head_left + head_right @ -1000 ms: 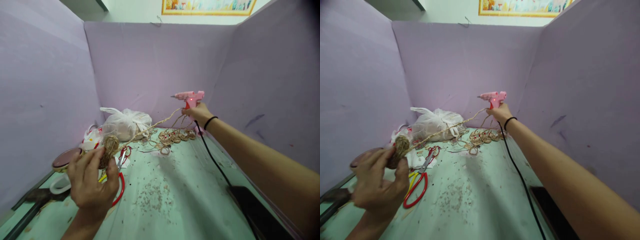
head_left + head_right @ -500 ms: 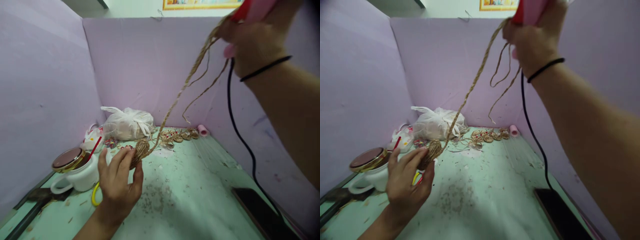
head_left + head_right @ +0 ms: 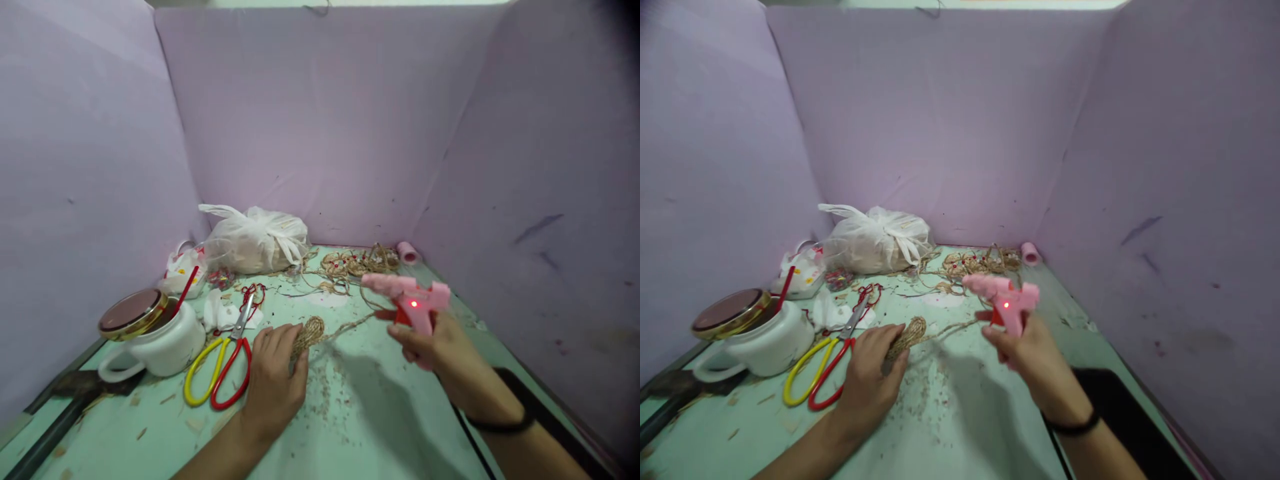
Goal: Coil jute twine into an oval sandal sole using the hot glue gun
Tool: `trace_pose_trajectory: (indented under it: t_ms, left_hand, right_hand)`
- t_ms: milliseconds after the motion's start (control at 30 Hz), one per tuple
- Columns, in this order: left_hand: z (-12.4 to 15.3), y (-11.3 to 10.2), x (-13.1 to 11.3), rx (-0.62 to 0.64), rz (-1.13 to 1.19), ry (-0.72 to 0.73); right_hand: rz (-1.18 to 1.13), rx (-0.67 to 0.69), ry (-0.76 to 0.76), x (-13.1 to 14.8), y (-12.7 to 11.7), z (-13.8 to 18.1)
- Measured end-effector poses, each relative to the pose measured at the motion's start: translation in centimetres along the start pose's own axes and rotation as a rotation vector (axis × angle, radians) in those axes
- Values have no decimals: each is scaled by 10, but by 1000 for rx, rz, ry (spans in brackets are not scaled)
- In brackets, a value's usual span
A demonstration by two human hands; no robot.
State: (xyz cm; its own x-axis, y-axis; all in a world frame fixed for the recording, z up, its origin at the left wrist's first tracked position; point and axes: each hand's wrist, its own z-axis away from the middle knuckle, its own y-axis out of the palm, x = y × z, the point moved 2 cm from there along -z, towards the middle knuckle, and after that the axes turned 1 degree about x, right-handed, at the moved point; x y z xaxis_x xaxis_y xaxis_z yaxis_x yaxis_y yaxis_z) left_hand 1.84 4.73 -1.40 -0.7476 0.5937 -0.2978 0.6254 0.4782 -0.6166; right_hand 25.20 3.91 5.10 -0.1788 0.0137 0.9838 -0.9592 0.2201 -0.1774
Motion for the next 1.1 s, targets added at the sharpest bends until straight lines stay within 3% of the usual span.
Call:
trace_pose_trajectory:
  t_ms: [100, 267, 467, 700, 800, 967, 1100]
  left_hand:
    - [6, 4, 6, 1, 62, -82]
    - [8, 4, 9, 9, 72, -79]
    - [4, 1, 3, -39, 80, -81]
    - [1, 1, 7, -70, 86, -79]
    - [0, 2, 8, -63, 99, -74]
    - [1, 2, 6, -76, 148, -78]
    - [2, 4, 5, -51, 196, -107]
  right_hand:
    - [22, 200, 2, -20, 9, 22]
    - [8, 284, -118, -37, 7, 29]
    - [17, 383, -190, -31, 19, 28]
    - [-43, 717, -134, -23, 24, 37]
    - [-33, 693, -137, -24, 23, 38]
    - [-57, 540, -162, -33, 23, 35]
    - [-89, 584, -256, -40, 29, 38]
